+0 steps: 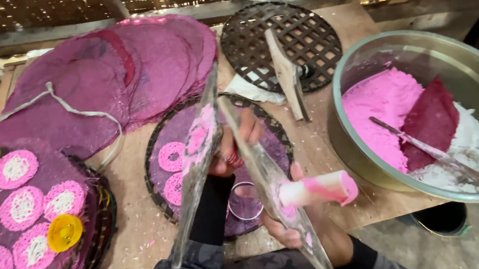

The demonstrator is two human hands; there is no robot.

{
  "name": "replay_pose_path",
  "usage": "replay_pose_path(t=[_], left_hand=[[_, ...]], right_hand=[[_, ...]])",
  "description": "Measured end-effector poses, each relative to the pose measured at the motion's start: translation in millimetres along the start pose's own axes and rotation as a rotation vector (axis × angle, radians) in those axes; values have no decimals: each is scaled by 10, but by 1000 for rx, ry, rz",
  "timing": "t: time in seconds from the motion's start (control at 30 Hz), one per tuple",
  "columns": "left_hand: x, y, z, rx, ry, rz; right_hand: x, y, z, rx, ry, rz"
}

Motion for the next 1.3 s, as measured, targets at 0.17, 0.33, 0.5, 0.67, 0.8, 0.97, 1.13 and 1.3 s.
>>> replay_pose_path(t=[0.17,0.33,0.5,0.67,0.8,0.97,1.13,1.3], left_hand=[[-327,-392,477,-994,-249,-379],[-406,244,537,-710,-130,-1670],[-377,741,417,-450,-153,-2056],[-324,1006,395,-254,-113,-2042],[3,897,608,-350,-447,-1817],[207,777,964,-429,-569,-1820],[192,411,1161,-573,-659,-1745],[58,757,1418,-690,-128,-2183]], right_hand=[[680,-381,69,-79,-442,300],[1208,-627,411,-225,-782,821],[1199,-233,480,-287,-969,1647],[929,306,482,-225,-942,2169],[689,313,338,-162,-869,2360],[623,-179,346,-240,-725,2332],[709,-1042,294,-276,-217,1397],[646,-1305,277,-178,-168,1116]])
Point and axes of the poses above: each hand's wrist, its own z-axis away from the middle knuckle, its own y-axis out of the palm, x = y × z, the point moved 7 cm from there along -z, towards the middle knuckle, and after that the axes turned 5 degrees about -y, right-handed, at the moved point
